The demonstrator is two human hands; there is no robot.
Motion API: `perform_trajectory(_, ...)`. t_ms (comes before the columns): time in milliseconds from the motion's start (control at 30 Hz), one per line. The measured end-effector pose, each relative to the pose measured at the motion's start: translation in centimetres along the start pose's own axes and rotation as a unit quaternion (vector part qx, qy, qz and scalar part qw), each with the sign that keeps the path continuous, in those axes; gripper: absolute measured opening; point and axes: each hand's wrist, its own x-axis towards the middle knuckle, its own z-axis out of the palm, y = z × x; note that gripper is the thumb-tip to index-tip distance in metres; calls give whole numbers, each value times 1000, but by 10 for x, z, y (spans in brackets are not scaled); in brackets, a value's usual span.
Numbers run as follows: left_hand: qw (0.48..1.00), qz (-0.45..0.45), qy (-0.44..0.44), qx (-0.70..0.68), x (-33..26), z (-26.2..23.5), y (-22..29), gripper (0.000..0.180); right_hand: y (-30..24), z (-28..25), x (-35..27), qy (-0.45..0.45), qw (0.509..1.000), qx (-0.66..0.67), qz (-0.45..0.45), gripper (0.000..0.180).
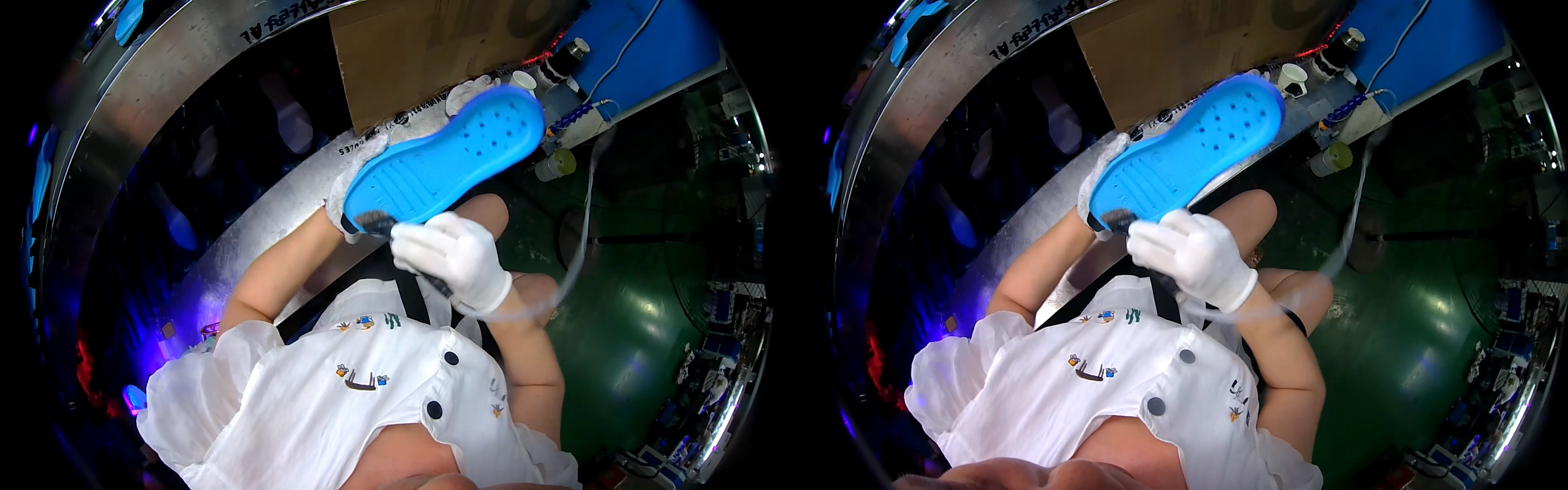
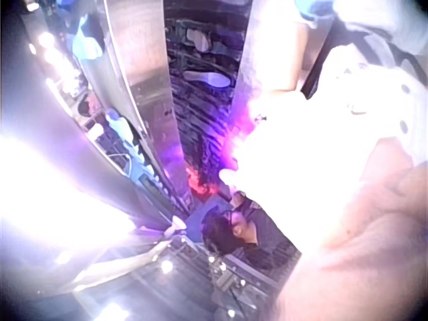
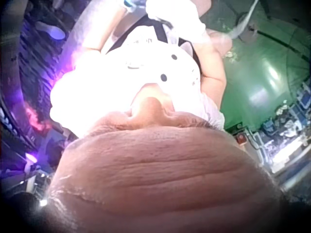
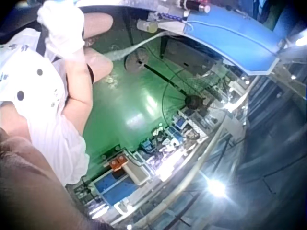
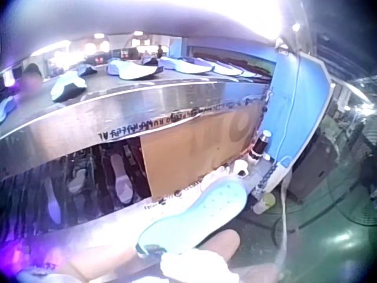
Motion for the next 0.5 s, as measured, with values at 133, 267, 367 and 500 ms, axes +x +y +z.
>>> perform_trajectory(133, 987, -124, -82, -55, -3, -15, 17, 66, 6, -18, 9, -30, 994, 91, 50, 22)
perform_trajectory(267, 991, -67, 42, 105, -2, 7, 23, 73, 1, -3, 7, -33, 995, 80, 52, 26)
perform_trajectory(367, 986, -63, 14, 152, -5, 12, 27, 69, -6, -8, 9, -4, 981, 158, 114, 21)
perform_trajectory(500, 965, -85, -26, 246, -4, 18, 45, 73, 5, -13, 7, -25, 990, 87, 106, 22)
